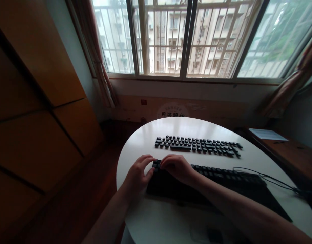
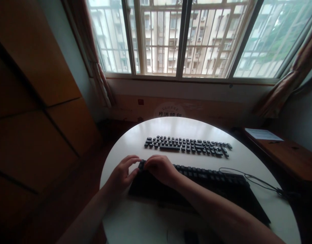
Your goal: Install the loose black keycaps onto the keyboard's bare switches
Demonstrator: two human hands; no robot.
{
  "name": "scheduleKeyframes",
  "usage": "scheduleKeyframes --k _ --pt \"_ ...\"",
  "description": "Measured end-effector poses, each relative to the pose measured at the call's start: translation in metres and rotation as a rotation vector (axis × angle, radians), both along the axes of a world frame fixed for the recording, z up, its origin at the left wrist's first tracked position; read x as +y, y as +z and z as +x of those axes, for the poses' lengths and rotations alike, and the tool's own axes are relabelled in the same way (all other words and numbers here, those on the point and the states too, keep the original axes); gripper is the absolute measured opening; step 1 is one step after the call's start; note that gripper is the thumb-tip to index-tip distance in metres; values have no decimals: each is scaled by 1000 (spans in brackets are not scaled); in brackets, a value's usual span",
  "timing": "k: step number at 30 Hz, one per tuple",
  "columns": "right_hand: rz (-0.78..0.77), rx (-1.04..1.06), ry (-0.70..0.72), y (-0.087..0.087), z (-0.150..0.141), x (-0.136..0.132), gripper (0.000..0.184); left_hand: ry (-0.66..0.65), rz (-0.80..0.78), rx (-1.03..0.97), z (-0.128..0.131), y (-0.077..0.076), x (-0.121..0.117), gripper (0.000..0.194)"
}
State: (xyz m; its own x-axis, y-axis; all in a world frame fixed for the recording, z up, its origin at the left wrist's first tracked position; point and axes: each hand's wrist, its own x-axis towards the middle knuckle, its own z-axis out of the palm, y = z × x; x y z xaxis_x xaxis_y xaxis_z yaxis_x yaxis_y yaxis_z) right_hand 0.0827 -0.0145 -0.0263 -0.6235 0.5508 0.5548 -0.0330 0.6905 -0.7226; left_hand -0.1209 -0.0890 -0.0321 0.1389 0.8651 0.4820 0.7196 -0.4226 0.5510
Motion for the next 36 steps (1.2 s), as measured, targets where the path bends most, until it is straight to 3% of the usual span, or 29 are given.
scheduleKeyframes --k 7,12,15,21,27,36 --pt "6 49 -175 -8 -2 -8 12 8 78 7 12 -3 -6 18" --pt "-42 114 -131 -13 -3 -8 1 -14 116 -1 20 -5 -5 15" --pt "-52 115 -130 -12 -1 -8 6 -10 60 -40 20 -2 -5 14" --pt "114 51 -206 -7 7 -8 30 -41 -61 -67 14 0 -4 15" --pt "276 -78 -211 -9 10 -6 32 -44 -91 -37 12 0 -5 16" --pt "376 -226 -188 -16 8 -7 31 -2 -95 -8 14 1 -5 20"
